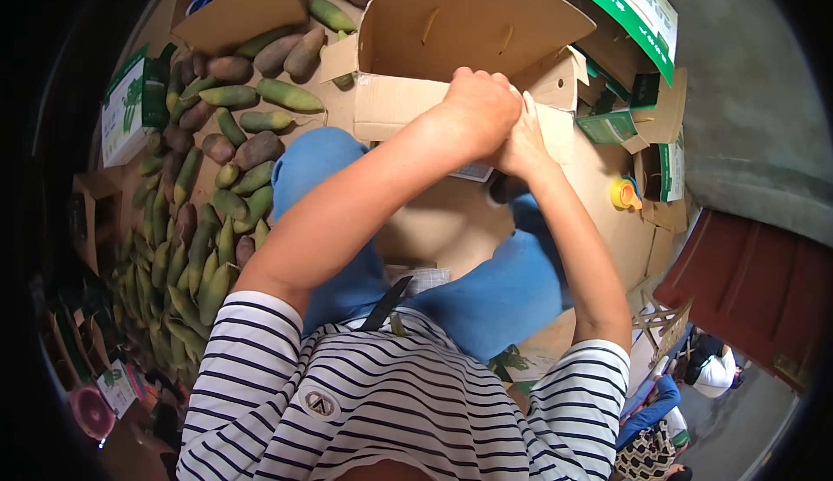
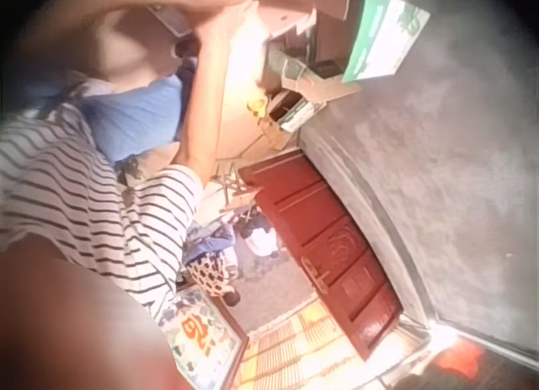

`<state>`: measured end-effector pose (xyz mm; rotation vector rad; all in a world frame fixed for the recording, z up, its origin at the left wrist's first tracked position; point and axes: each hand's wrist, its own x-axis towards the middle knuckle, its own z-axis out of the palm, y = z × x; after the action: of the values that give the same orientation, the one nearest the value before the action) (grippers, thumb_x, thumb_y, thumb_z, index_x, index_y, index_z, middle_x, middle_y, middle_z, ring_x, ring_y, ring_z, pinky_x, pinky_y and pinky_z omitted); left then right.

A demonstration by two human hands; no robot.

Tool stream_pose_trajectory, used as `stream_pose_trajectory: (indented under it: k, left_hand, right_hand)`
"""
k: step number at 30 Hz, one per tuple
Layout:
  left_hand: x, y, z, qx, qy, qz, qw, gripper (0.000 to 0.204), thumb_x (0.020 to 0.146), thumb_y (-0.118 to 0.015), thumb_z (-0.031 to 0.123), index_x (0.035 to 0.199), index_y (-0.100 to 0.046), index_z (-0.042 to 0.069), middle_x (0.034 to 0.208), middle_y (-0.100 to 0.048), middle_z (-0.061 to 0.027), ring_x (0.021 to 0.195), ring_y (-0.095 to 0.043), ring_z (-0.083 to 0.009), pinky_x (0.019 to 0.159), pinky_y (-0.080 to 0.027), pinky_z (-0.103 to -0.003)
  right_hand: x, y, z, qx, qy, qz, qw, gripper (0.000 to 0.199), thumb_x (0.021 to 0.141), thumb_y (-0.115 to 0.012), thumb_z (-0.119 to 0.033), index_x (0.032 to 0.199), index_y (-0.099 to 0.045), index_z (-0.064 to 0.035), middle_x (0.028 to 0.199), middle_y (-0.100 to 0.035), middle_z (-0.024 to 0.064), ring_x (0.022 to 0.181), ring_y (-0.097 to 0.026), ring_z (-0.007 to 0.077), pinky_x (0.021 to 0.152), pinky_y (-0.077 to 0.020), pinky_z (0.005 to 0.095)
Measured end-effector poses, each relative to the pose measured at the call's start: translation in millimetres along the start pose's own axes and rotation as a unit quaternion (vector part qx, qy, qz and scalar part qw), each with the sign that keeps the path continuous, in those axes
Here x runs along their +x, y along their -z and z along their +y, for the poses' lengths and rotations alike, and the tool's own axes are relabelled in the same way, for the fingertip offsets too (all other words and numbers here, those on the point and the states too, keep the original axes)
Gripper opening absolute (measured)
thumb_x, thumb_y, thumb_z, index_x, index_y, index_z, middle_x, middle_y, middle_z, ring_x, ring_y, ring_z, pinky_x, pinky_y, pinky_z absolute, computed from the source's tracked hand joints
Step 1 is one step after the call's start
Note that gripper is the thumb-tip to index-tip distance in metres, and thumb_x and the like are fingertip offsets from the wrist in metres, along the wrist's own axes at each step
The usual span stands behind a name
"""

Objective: Sort and pack green radishes or similar vegetables into cardboard boxes for shipping.

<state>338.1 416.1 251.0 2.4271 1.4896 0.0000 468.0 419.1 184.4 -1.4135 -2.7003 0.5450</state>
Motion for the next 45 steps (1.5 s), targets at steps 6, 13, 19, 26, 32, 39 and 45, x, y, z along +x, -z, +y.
stream_pose_trajectory:
  k: [6, 13, 19, 26, 32, 39, 45]
  left_hand:
    - [3.6, -12.9, 21.6, 0.001, -0.030, 0.025, 0.999, 0.032, 0.077, -0.069, 0.017, 0.107, -0.067, 0.008, 0.112, -0.063, -0.0109, 0.107, -0.061, -0.0263, 0.086, -0.046, -0.041]
    - [-10.9, -29.1, 24.9, -0.061, -0.039, 0.179, 0.981, 0.026, 0.078, -0.066, 0.020, 0.100, -0.069, 0.006, 0.089, -0.066, -0.0161, 0.093, -0.065, -0.0316, 0.082, -0.047, -0.052]
    - [-96.5, 16.8, -55.6, -0.282, -0.101, 0.471, 0.830, 0.028, 0.082, -0.068, 0.017, 0.105, -0.062, 0.003, 0.099, -0.064, -0.0126, 0.090, -0.064, -0.0274, 0.079, -0.051, -0.037]
    - [-301.0, -168.1, -207.8, -0.171, 0.359, 0.207, 0.894, 0.027, 0.085, -0.064, 0.021, 0.104, -0.060, 0.002, 0.098, -0.061, -0.0178, 0.095, -0.061, -0.0348, 0.081, -0.049, -0.041]
    - [-471.0, -286.2, -208.8, -0.047, 0.590, 0.010, 0.806, 0.040, 0.077, -0.069, 0.022, 0.109, -0.055, 0.003, 0.111, -0.056, -0.0196, 0.104, -0.055, -0.0394, 0.084, -0.047, -0.047]
    - [-507.8, -296.0, -217.7, 0.142, 0.565, -0.086, 0.808, 0.055, 0.079, -0.066, 0.014, 0.129, -0.045, 0.008, 0.124, -0.051, -0.0129, 0.115, -0.052, -0.0314, 0.088, -0.047, -0.046]
    - [-512.7, -293.7, -240.5, 0.036, 0.654, -0.192, 0.731, 0.028, 0.087, -0.055, 0.010, 0.115, -0.051, 0.009, 0.117, -0.056, -0.0119, 0.113, -0.053, -0.0310, 0.088, -0.046, -0.050]
  right_hand:
    - [3.9, -16.1, 7.9, 0.010, 0.000, 0.071, 0.997, 0.077, 0.066, -0.076, -0.034, 0.132, -0.047, -0.0087, 0.129, -0.050, 0.0192, 0.123, -0.043, 0.0352, 0.103, -0.0355, 0.0426]
    - [14.8, -38.7, 22.3, 0.044, 0.072, 0.100, 0.991, 0.084, 0.064, -0.079, -0.033, 0.137, -0.044, -0.0094, 0.123, -0.053, 0.0185, 0.117, -0.047, 0.0364, 0.101, -0.0367, 0.0450]
    - [-9.4, -28.3, 5.5, -0.131, 0.075, 0.123, 0.981, 0.112, 0.050, -0.087, -0.016, 0.147, -0.031, -0.0118, 0.110, -0.052, 0.0139, 0.107, -0.051, 0.0322, 0.097, -0.0392, 0.0452]
    - [-9.1, -17.8, -6.1, -0.132, 0.050, 0.072, 0.987, 0.112, 0.053, -0.085, -0.013, 0.148, -0.026, -0.0112, 0.134, -0.045, 0.0179, 0.126, -0.043, 0.0338, 0.108, -0.0328, 0.0456]
    - [-15.1, 3.3, -22.4, -0.131, 0.037, 0.001, 0.991, 0.101, 0.062, -0.079, -0.007, 0.148, -0.027, -0.0100, 0.145, -0.037, 0.0206, 0.132, -0.038, 0.0360, 0.110, -0.0326, 0.0435]
    - [-15.6, 4.0, -24.8, -0.151, 0.033, -0.008, 0.988, 0.097, 0.065, -0.077, -0.004, 0.148, -0.027, -0.0101, 0.145, -0.037, 0.0212, 0.132, -0.038, 0.0370, 0.110, -0.0336, 0.0428]
    - [-13.0, 2.4, -28.6, -0.125, 0.034, 0.001, 0.992, 0.101, 0.061, -0.080, -0.005, 0.147, -0.028, -0.0099, 0.143, -0.039, 0.0208, 0.131, -0.040, 0.0358, 0.109, -0.0344, 0.0423]
